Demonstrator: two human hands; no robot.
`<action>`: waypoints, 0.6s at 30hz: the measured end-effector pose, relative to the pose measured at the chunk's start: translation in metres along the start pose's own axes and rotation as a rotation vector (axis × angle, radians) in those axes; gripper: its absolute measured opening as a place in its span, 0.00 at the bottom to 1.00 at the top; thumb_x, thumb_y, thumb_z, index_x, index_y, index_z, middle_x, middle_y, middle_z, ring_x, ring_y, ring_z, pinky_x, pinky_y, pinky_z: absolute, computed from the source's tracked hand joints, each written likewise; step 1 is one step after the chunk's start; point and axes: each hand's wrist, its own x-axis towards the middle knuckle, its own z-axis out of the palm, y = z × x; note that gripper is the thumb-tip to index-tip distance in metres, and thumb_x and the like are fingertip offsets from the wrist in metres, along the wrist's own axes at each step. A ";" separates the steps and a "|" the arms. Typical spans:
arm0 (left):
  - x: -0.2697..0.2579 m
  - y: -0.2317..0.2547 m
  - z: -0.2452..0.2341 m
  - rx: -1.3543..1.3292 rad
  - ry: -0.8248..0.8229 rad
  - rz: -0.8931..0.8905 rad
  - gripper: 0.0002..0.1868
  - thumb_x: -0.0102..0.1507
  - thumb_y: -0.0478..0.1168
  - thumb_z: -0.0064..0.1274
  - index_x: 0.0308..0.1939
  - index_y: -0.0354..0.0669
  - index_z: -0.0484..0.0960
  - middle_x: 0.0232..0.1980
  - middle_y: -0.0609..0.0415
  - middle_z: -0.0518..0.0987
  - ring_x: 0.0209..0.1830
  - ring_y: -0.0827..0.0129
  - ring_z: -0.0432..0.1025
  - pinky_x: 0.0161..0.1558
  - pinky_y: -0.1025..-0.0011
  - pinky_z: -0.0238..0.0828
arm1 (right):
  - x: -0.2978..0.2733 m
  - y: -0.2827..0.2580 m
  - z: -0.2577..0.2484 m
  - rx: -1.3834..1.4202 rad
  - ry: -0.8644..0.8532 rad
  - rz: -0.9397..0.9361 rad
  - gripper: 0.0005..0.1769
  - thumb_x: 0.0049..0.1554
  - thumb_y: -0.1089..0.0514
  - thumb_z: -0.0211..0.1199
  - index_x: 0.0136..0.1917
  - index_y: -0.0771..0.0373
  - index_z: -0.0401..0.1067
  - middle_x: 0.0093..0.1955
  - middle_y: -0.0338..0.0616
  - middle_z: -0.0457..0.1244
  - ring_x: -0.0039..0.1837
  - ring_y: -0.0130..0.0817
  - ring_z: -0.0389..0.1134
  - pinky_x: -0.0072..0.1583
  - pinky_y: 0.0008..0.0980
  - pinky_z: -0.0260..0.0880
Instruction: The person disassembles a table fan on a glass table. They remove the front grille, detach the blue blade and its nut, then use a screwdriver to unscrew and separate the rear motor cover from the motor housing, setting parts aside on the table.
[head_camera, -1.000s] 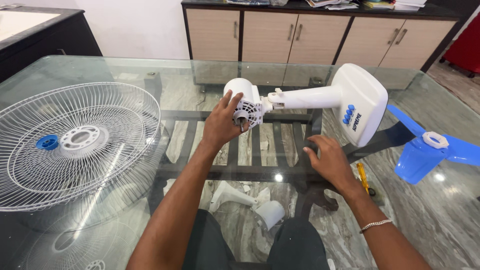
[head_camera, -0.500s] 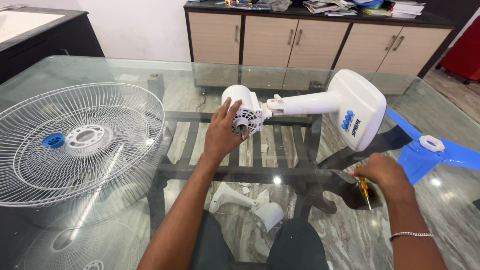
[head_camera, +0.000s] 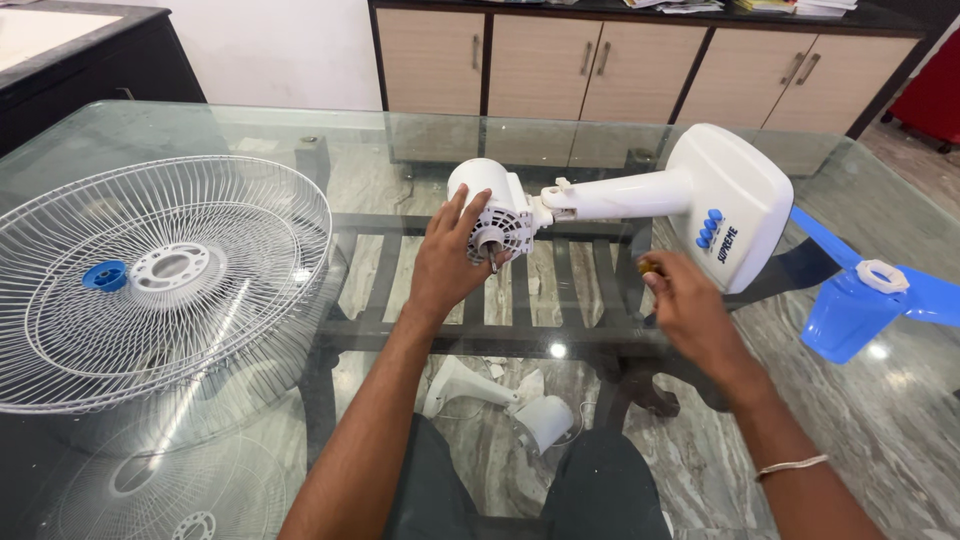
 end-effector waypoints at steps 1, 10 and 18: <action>0.000 0.000 0.000 -0.001 -0.002 0.002 0.51 0.50 0.57 0.74 0.73 0.58 0.67 0.77 0.42 0.63 0.73 0.38 0.62 0.67 0.50 0.67 | -0.001 -0.009 0.004 0.011 0.041 -0.109 0.12 0.66 0.64 0.52 0.60 0.68 0.71 0.56 0.54 0.68 0.54 0.47 0.73 0.54 0.40 0.73; 0.001 0.000 -0.007 0.009 -0.022 0.040 0.51 0.52 0.59 0.72 0.75 0.57 0.65 0.77 0.39 0.63 0.71 0.36 0.63 0.67 0.48 0.66 | 0.024 -0.004 0.035 0.213 0.019 0.125 0.13 0.59 0.57 0.68 0.53 0.68 0.75 0.38 0.46 0.69 0.39 0.36 0.68 0.41 0.34 0.68; -0.004 -0.001 -0.001 -0.009 0.007 0.041 0.48 0.55 0.54 0.70 0.76 0.57 0.64 0.78 0.39 0.62 0.73 0.36 0.62 0.68 0.48 0.67 | 0.043 0.060 0.067 1.591 0.093 0.729 0.26 0.68 0.45 0.46 0.53 0.68 0.74 0.47 0.47 0.67 0.48 0.38 0.68 0.50 0.35 0.69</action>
